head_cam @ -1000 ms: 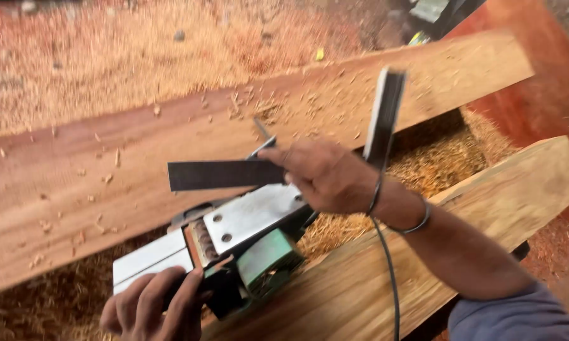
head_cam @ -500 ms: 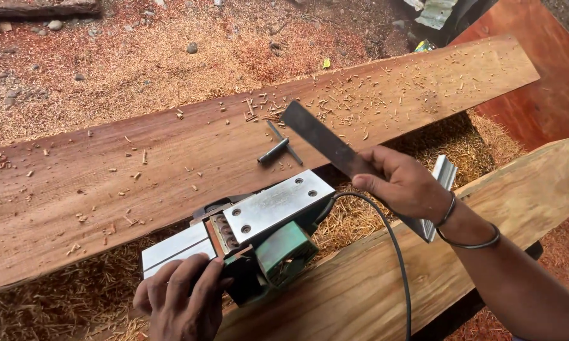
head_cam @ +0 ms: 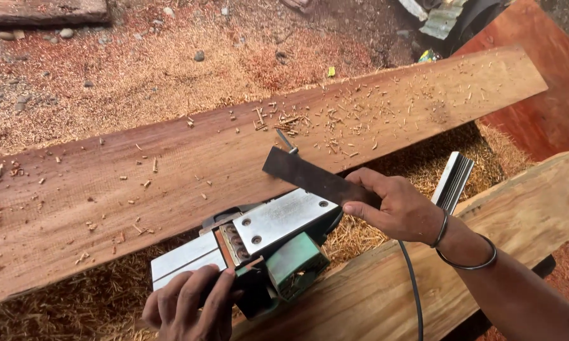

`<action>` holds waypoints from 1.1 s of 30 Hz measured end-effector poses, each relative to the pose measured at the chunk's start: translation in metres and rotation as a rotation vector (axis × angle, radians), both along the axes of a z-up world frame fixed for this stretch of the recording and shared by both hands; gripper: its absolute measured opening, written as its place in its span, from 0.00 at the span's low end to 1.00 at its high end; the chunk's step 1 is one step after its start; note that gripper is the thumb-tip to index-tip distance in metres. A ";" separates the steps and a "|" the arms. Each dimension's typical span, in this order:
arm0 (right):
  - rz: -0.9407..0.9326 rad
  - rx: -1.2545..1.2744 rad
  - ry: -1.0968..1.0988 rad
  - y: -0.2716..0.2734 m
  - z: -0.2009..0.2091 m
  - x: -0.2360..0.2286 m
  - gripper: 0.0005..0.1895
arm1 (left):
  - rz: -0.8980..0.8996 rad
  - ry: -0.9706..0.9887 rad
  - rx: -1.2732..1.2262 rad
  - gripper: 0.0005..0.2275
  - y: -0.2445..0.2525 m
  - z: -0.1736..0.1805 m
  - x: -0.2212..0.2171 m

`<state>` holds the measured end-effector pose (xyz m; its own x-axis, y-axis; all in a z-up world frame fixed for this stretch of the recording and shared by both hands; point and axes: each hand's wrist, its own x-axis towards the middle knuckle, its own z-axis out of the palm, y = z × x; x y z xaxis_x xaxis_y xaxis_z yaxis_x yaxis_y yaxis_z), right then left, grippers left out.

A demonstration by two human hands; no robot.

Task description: Check and adjust the alignment of the blades on an electric power planer using a metal ruler.

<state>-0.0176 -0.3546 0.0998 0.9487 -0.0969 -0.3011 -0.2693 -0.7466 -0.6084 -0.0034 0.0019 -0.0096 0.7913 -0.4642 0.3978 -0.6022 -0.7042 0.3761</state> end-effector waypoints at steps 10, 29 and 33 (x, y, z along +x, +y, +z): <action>0.078 0.081 -0.098 0.002 0.005 0.008 0.25 | 0.025 -0.018 -0.017 0.11 -0.003 -0.004 0.001; 0.048 0.008 -0.090 0.003 0.001 0.000 0.26 | 0.027 -0.001 -0.005 0.13 -0.001 -0.006 -0.001; -0.024 -0.071 -0.117 -0.003 -0.004 -0.015 0.24 | 0.043 -0.017 -0.018 0.12 -0.003 -0.009 -0.001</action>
<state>-0.0324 -0.3579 0.0956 0.9741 -0.1371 -0.1797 -0.2177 -0.7829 -0.5829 -0.0046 -0.0010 -0.0181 0.8036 -0.4228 0.4189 -0.5778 -0.7229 0.3789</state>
